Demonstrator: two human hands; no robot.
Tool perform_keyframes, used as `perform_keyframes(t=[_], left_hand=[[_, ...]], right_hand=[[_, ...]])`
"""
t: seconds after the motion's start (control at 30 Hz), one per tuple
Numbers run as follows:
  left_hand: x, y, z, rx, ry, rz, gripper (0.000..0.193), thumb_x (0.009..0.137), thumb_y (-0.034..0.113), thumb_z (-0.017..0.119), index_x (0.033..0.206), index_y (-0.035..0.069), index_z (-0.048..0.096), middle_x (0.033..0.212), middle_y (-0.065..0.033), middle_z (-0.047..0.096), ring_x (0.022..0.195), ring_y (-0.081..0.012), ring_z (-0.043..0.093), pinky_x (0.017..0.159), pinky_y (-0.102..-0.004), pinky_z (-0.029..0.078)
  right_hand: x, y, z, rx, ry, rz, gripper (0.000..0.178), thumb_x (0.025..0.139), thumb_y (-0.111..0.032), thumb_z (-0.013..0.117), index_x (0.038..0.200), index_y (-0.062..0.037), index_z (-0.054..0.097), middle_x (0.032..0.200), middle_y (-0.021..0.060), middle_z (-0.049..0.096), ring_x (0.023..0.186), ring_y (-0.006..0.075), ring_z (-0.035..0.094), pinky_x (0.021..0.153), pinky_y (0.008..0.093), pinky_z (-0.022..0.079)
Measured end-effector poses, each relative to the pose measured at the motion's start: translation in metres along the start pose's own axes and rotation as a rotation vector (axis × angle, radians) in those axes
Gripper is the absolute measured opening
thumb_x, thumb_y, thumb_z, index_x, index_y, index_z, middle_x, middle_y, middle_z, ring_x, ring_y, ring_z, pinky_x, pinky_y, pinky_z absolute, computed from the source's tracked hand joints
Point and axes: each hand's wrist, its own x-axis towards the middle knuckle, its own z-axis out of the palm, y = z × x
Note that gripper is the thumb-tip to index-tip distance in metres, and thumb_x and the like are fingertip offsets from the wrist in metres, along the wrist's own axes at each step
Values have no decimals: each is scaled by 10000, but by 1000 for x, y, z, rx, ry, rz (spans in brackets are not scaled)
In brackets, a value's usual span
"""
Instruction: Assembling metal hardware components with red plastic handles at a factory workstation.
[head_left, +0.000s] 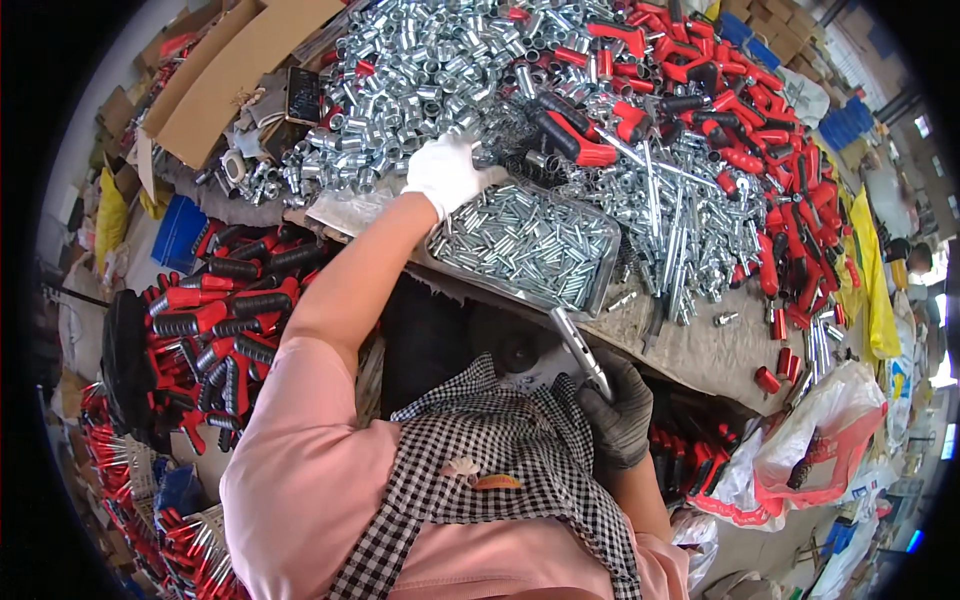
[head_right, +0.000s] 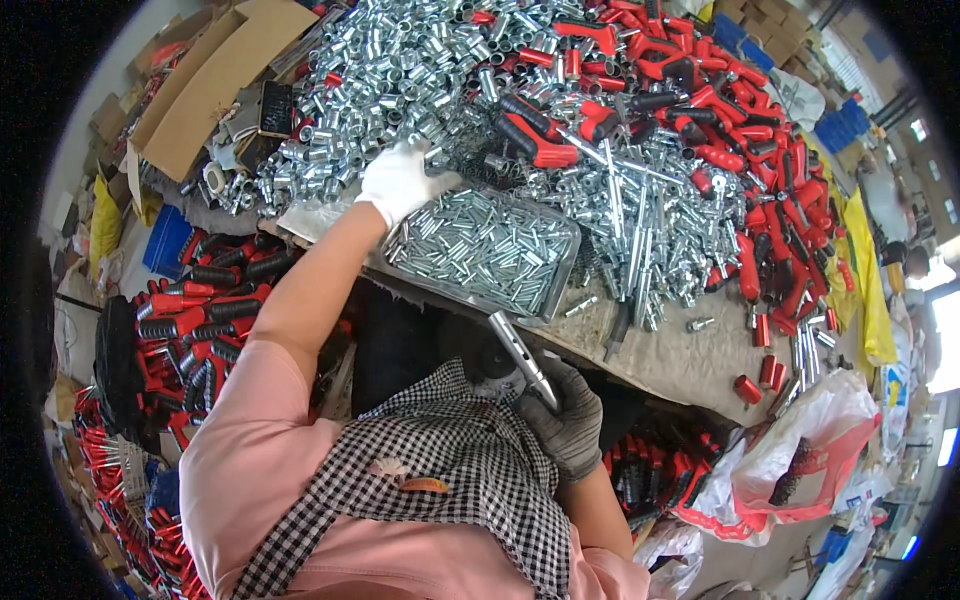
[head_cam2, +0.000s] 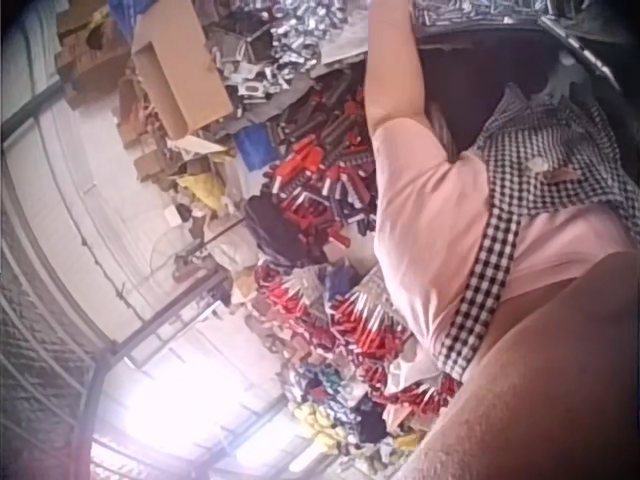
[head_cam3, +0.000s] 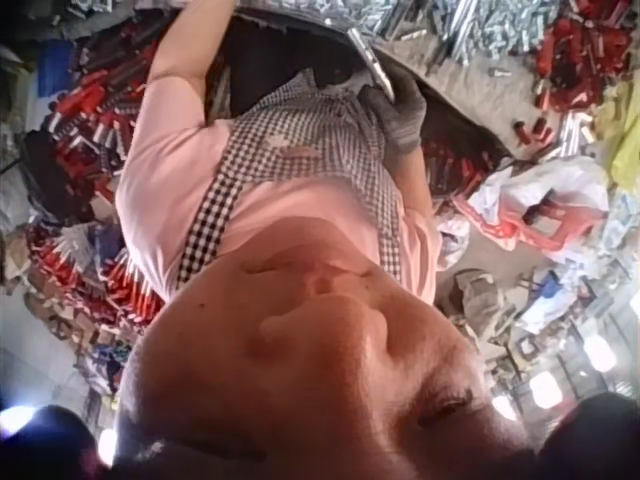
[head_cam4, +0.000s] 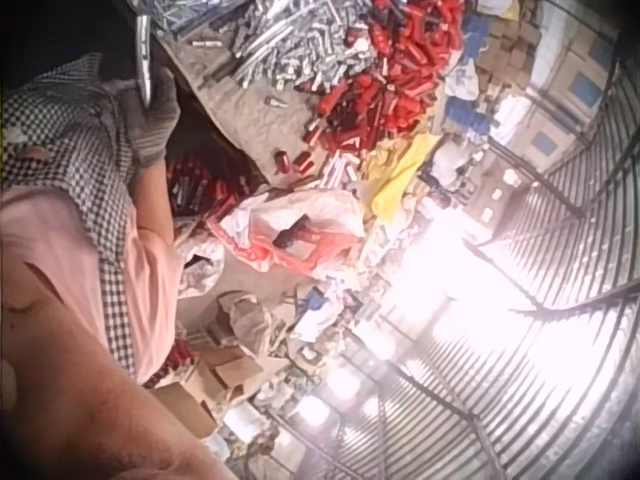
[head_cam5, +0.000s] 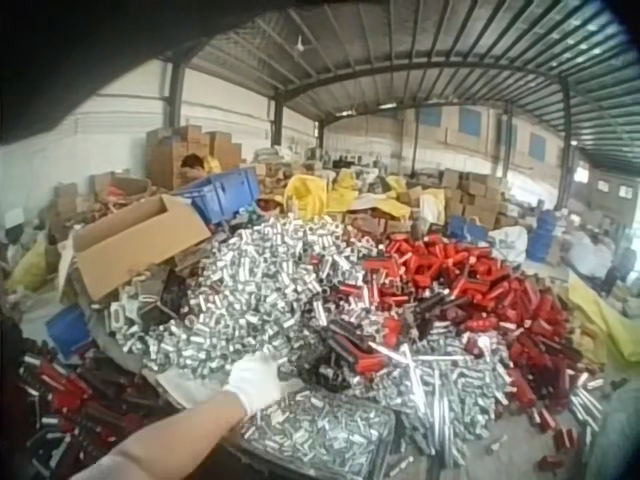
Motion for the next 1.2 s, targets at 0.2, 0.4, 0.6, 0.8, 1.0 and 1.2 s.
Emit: perform_keyframes(t=[0.2, 0.4, 0.6, 0.8, 1.0, 1.2], left_hand=[[12, -10, -1, -263, 203, 65, 416, 842, 384, 626, 1079, 46, 676, 934, -197, 681, 838, -354, 667, 787, -436, 527], [-49, 6, -33, -304, -9, 1178, 197, 773, 140, 718, 955, 69, 693, 996, -128, 677, 869, -280, 667, 732, -368, 563], [-105, 74, -41, -556, -695, 1048, 307, 767, 314, 722, 883, 48, 623, 728, -138, 593, 707, -356, 606, 608, -452, 461], [-115, 113, -24, -269, -663, 1116, 330, 799, 367, 678, 806, 42, 618, 702, -136, 622, 679, -341, 644, 608, -452, 510], [-98, 125, -8, -343, -574, 1162, 337, 762, 365, 714, 855, 53, 625, 712, -109, 597, 681, -321, 616, 597, -424, 485], [-83, 145, -3, -391, -582, 1204, 368, 793, 386, 713, 921, 53, 625, 735, -114, 600, 685, -324, 618, 600, -427, 478]], right_hand=[[0, 12, -13, -119, 46, -88, 527, 792, -245, 818, 1174, 47, 603, 997, 67, 667, 897, 133, 609, 812, 284, 499], [9, 5, -32, -141, 72, -87, 320, 769, -36, 736, 1076, 5, 655, 932, 67, 694, 825, 106, 624, 751, 270, 516], [17, -3, -20, -300, -173, -220, 381, 704, -21, 789, 1059, -6, 652, 885, 31, 678, 797, 88, 619, 721, 254, 516], [21, -13, -12, -391, -159, -367, 797, 676, -101, 880, 1370, -80, 489, 1048, 49, 694, 923, 160, 673, 805, 315, 545], [29, -17, -37, -749, -38, -533, 582, 634, -187, 861, 1178, -126, 663, 952, 118, 707, 819, 282, 704, 703, 340, 561], [26, -5, -59, -752, 36, -495, 511, 680, -233, 844, 1139, -110, 658, 881, 96, 713, 753, 293, 699, 639, 366, 553]])
